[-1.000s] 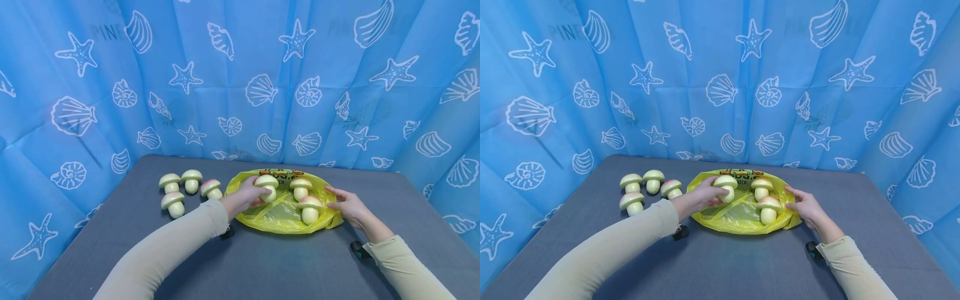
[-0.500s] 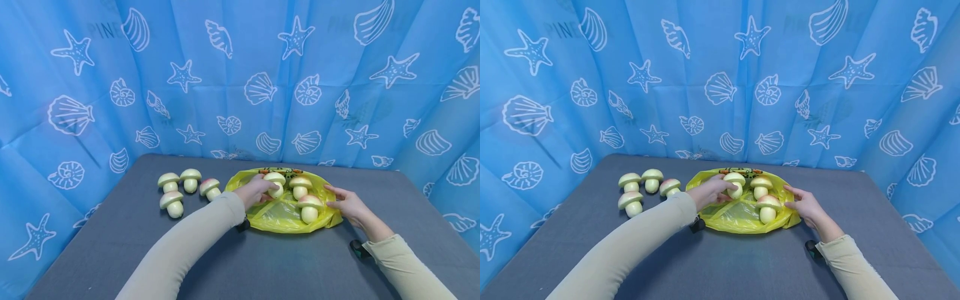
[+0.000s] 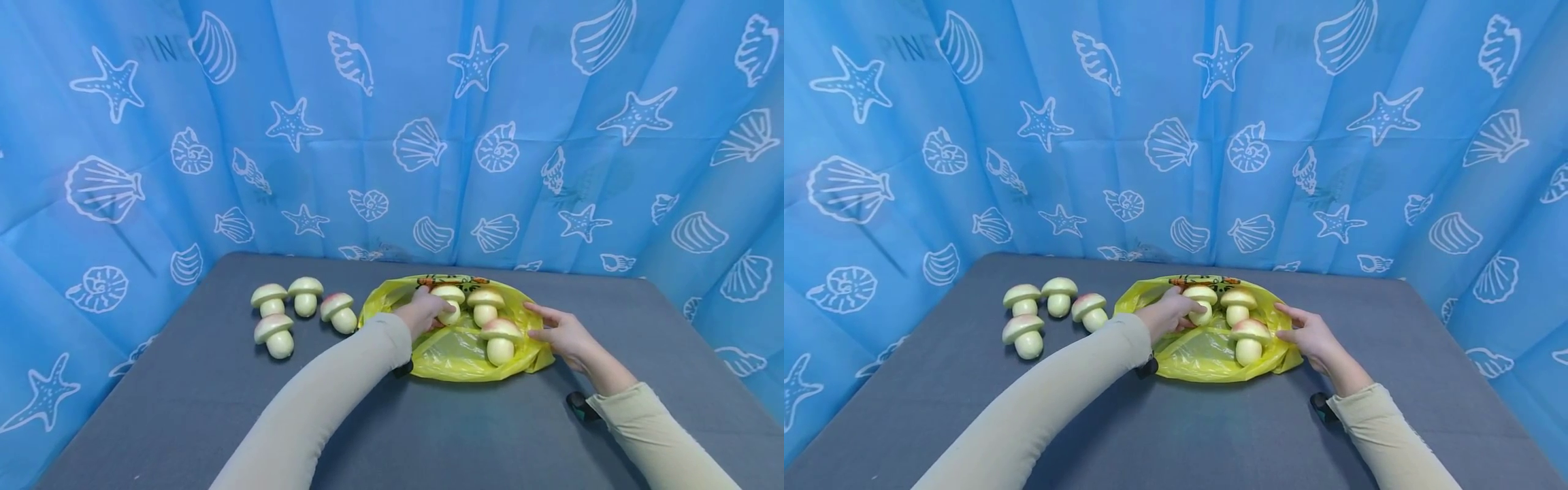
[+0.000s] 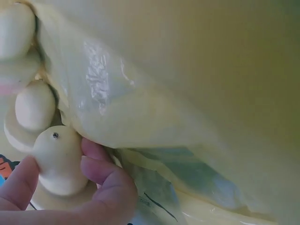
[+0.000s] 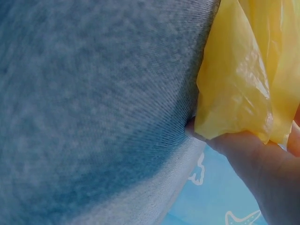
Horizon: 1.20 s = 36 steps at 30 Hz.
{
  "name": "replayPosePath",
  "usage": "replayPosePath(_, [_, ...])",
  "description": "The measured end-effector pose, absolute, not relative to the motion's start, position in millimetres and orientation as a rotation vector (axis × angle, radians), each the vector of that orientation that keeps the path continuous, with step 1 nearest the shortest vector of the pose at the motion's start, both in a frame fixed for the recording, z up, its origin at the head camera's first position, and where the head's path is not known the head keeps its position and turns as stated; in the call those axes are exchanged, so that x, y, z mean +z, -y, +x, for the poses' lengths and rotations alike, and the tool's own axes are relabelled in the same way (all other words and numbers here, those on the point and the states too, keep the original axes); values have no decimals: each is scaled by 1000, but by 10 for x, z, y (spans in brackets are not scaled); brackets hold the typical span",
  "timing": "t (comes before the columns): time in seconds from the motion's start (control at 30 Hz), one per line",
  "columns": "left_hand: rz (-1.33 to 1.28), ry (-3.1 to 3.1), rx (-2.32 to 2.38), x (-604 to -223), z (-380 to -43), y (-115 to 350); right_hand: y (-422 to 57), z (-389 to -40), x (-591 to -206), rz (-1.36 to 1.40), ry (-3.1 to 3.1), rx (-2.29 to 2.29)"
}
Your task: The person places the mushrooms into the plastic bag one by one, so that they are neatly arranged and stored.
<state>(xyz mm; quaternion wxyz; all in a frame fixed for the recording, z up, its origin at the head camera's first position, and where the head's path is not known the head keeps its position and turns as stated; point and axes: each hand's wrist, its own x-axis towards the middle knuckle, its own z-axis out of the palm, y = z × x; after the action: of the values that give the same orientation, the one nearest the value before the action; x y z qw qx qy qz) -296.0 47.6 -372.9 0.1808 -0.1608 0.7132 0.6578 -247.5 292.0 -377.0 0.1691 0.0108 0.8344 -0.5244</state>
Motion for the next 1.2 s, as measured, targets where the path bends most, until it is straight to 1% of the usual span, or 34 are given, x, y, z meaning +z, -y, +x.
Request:
replayPosePath(0.37, [-498, -2055, 1776, -3799, -3074, -519, -2911, -2468, -3749, 34, -2350, -1499])
replayPosePath(0.9, [-498, -2088, 1743, -3804, -3037, -425, -2900, -2452, -3741, 23, -2348, -1496])
replayPosePath(1.2, [-512, -2108, 1725, -3853, -3109, -462, -2892, -2453, -3744, 16, -2346, -1503])
